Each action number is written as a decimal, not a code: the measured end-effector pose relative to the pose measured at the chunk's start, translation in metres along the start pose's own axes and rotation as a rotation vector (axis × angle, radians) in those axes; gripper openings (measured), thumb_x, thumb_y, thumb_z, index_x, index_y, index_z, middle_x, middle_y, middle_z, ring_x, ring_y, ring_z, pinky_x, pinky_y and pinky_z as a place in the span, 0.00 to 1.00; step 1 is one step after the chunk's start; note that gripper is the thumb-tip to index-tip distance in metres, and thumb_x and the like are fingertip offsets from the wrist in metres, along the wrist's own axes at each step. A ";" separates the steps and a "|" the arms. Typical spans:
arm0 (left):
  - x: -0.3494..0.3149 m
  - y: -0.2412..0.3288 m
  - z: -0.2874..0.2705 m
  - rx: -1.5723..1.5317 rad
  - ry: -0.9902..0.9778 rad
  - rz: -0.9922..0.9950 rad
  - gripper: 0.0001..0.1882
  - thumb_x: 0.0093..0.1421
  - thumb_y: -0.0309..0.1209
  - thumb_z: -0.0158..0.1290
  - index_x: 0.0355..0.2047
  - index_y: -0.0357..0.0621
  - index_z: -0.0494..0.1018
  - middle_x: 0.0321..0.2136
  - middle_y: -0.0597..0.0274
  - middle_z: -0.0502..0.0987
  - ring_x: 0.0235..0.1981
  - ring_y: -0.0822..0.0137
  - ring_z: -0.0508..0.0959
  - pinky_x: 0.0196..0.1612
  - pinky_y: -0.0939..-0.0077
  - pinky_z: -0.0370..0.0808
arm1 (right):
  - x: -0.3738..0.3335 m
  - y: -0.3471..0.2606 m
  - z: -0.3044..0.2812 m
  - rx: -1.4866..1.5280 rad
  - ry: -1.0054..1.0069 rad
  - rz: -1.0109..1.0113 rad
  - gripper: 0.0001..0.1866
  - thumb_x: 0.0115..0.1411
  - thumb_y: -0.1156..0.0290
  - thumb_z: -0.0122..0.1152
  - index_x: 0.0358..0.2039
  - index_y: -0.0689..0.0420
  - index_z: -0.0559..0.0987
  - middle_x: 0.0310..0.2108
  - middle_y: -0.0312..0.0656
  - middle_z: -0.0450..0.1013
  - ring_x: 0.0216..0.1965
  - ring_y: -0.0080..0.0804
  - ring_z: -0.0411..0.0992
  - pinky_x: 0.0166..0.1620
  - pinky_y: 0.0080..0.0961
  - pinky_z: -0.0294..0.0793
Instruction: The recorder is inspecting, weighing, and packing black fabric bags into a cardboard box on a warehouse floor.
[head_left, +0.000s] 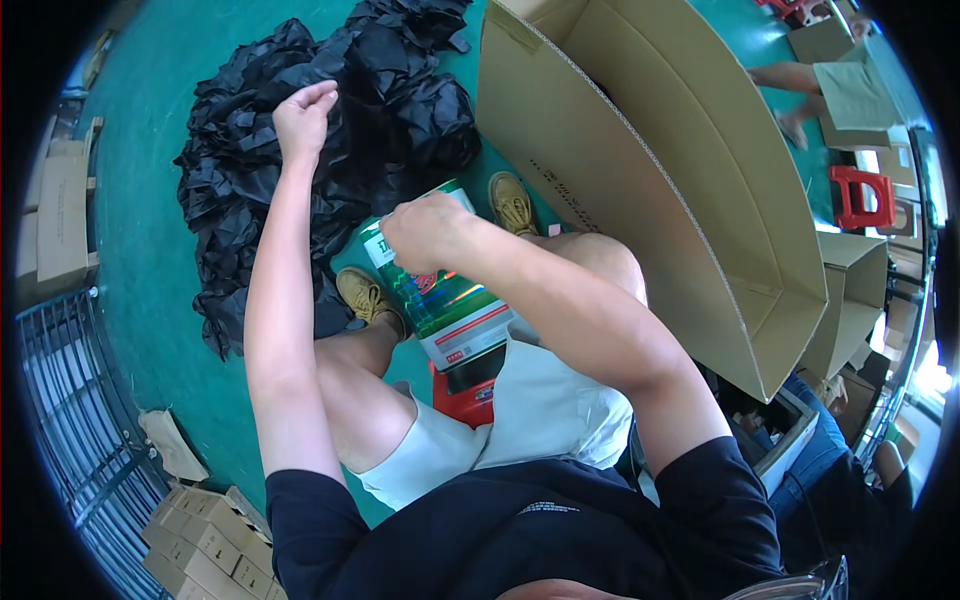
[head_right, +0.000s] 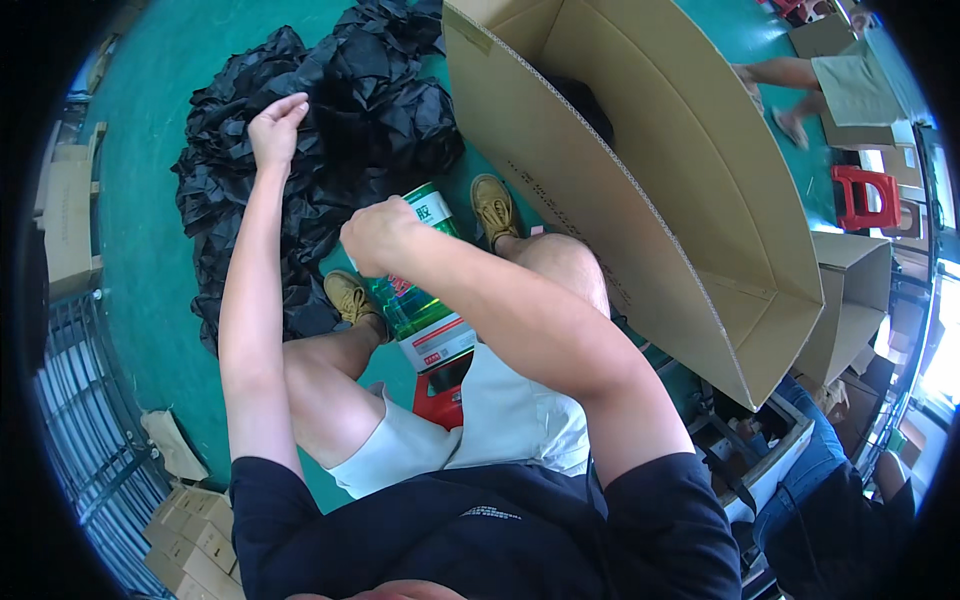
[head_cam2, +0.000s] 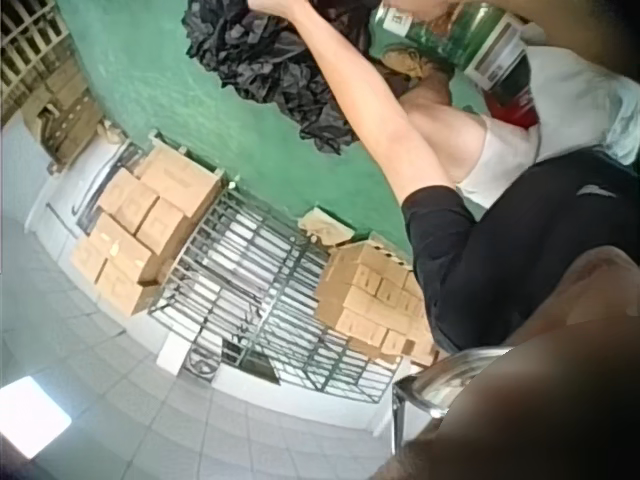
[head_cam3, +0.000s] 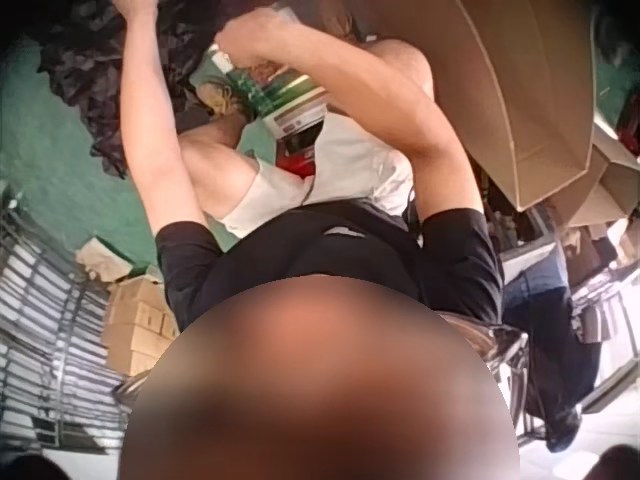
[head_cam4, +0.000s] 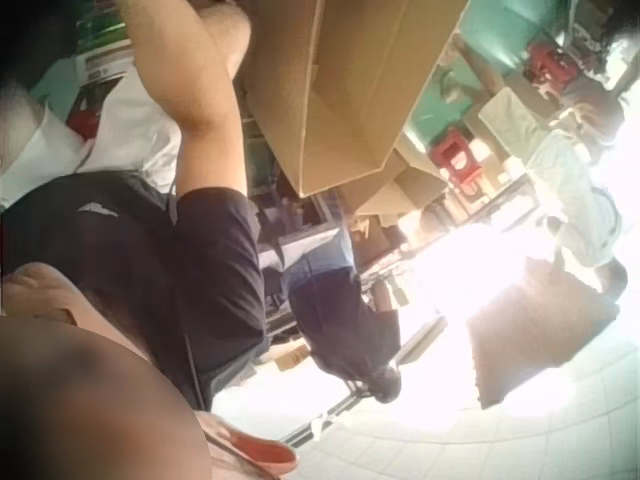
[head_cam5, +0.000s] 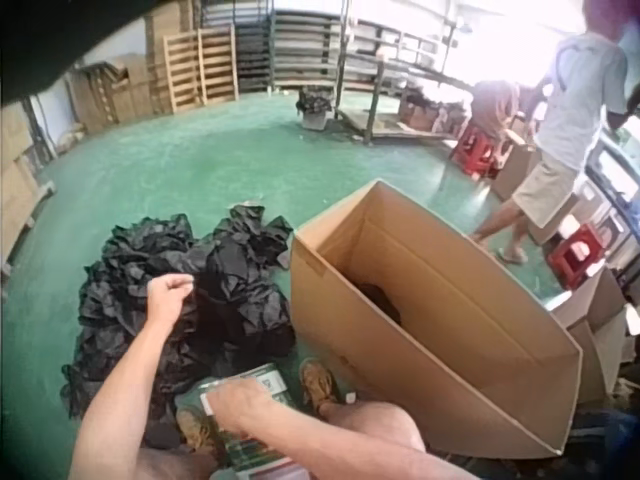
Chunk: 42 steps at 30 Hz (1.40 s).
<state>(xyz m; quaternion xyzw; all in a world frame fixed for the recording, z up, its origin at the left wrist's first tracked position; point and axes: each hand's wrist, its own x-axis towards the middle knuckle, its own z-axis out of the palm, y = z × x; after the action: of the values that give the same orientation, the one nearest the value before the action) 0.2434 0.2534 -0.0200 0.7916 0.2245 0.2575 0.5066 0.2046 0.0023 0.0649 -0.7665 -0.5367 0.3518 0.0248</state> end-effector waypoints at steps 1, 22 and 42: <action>-0.006 0.029 0.001 -0.136 0.012 -0.063 0.10 0.57 0.22 0.60 0.39 0.36 0.83 0.32 0.65 0.83 0.32 0.77 0.78 0.40 0.83 0.73 | 0.001 0.010 0.006 -0.002 0.060 0.017 0.19 0.53 0.69 0.60 0.47 0.57 0.81 0.48 0.47 0.78 0.50 0.43 0.77 0.49 0.40 0.76; -0.178 0.167 -0.010 -0.793 -1.262 -0.204 0.04 0.41 0.24 0.45 0.16 0.37 0.69 0.16 0.69 0.69 0.19 0.78 0.64 0.25 0.81 0.59 | 0.026 0.030 0.011 0.887 1.005 -0.433 0.13 0.56 0.65 0.63 0.39 0.56 0.77 0.30 0.46 0.75 0.30 0.40 0.75 0.37 0.33 0.74; -0.142 0.139 -0.043 -0.382 -0.058 0.114 0.12 0.58 0.33 0.60 0.35 0.39 0.72 0.28 0.68 0.73 0.26 0.80 0.69 0.28 0.85 0.63 | 0.026 0.008 -0.036 0.477 1.239 0.015 0.05 0.41 0.82 0.57 0.22 0.63 0.73 0.26 0.50 0.68 0.32 0.51 0.70 0.35 0.44 0.66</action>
<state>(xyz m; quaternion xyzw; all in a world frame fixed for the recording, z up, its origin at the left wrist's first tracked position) 0.1207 0.1419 0.0972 0.6996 0.1118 0.3005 0.6385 0.2361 0.0330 0.0753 -0.8043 -0.3253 -0.0449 0.4953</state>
